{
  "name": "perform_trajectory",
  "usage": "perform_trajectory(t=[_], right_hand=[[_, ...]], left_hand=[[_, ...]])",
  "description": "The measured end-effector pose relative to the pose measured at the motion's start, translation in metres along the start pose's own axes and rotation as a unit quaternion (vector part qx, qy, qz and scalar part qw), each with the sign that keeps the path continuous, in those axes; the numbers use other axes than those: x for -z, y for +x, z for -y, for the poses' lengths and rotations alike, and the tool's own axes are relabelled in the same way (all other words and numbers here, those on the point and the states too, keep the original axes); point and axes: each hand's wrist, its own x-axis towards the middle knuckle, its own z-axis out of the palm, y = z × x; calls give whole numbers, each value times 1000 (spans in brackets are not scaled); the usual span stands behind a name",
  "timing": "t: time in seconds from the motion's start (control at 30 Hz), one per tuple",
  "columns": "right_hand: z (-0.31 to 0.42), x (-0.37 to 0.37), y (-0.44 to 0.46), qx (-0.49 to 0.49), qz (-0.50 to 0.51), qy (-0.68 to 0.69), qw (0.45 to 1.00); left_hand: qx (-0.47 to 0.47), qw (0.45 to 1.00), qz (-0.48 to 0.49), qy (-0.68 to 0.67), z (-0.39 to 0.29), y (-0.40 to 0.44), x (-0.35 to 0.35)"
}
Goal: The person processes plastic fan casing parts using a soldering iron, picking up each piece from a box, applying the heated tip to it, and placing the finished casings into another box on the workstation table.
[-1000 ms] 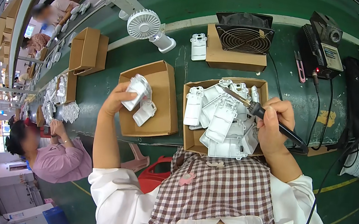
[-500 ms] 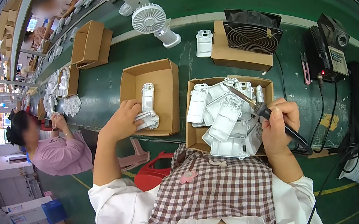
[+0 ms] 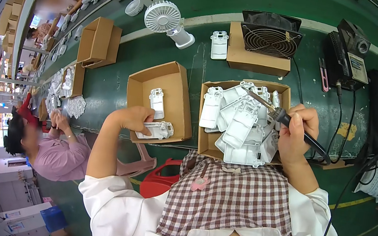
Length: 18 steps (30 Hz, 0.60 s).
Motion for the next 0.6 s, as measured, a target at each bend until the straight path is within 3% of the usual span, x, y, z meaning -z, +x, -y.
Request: perform_trajectory(t=[0.17,0.27,0.33,0.37,0.43,0.57,0.6], right_hand=[[-1,-1,1,-9,2,4,1000],[-2,-1,1,4,9,14,1000],[-2,0,0,5,5,19,1000],[-2,1,0,5,4,20,1000],[-2,2,0,5,2,22,1000],[-1,2,0,5,4,29,1000],[-1,2,0,0,3,32,999]], left_hand=[[-32,996,-31,-72,7,-6,-10],[0,995,35,-90,11,-17,-7],[-43,972,-25,-229,18,-23,-12],[-42,972,-26,-228,17,-25,-13],[64,945,-137,-290,11,-28,-14],[176,918,-173,-311,-14,-19,-15],[163,913,-193,-321,-23,-18,-17]])
